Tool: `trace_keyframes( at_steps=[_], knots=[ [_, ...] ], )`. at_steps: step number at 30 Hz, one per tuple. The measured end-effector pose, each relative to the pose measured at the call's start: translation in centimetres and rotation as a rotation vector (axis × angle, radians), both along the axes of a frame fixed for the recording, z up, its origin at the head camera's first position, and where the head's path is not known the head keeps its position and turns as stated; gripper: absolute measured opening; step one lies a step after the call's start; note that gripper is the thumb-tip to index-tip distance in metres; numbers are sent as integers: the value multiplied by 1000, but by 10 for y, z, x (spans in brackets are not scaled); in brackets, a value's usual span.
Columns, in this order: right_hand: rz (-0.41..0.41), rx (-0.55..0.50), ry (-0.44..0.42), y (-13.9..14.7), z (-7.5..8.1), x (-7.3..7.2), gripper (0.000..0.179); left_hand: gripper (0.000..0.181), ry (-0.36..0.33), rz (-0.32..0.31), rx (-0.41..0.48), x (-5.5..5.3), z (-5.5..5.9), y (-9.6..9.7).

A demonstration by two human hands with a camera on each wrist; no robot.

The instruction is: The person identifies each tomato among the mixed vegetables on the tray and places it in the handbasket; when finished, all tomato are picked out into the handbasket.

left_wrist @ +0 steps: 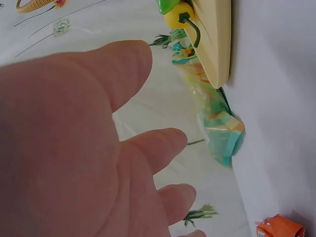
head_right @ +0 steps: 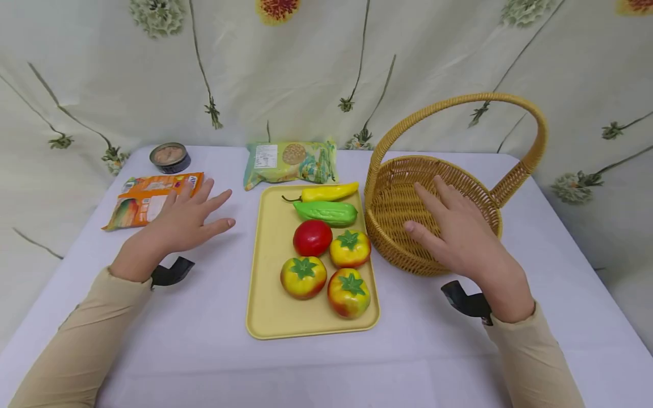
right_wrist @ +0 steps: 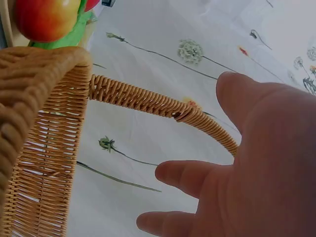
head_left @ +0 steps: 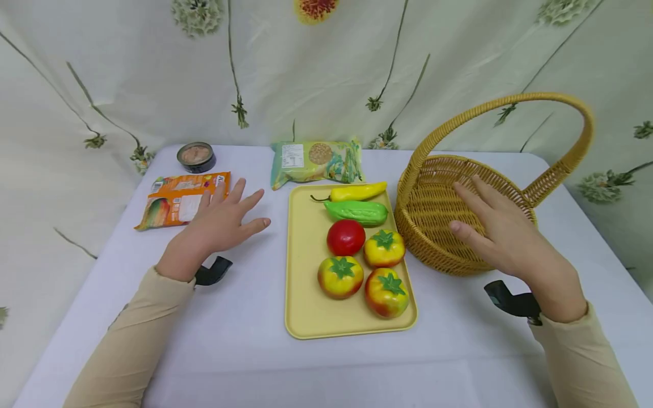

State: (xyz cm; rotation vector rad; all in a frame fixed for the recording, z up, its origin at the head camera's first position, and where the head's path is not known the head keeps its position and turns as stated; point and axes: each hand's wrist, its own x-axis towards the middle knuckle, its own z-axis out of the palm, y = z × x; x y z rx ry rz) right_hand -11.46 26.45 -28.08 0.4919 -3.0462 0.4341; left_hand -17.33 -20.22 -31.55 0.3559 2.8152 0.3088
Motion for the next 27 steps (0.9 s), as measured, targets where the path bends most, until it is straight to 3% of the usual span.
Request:
trace_keyframes(
  at_steps=[8,19,27],
  knots=[
    [63,-27,23,-4,4,6,75,78,-12,-8,12,0,-3,2],
    [166,-58,-9,-20,9,25,71,76,-43,-28,10,4,-10,10],
    [237,-73,-54,-32,8,29,68,74,5,-87,10,1,-16,17]
  ],
)
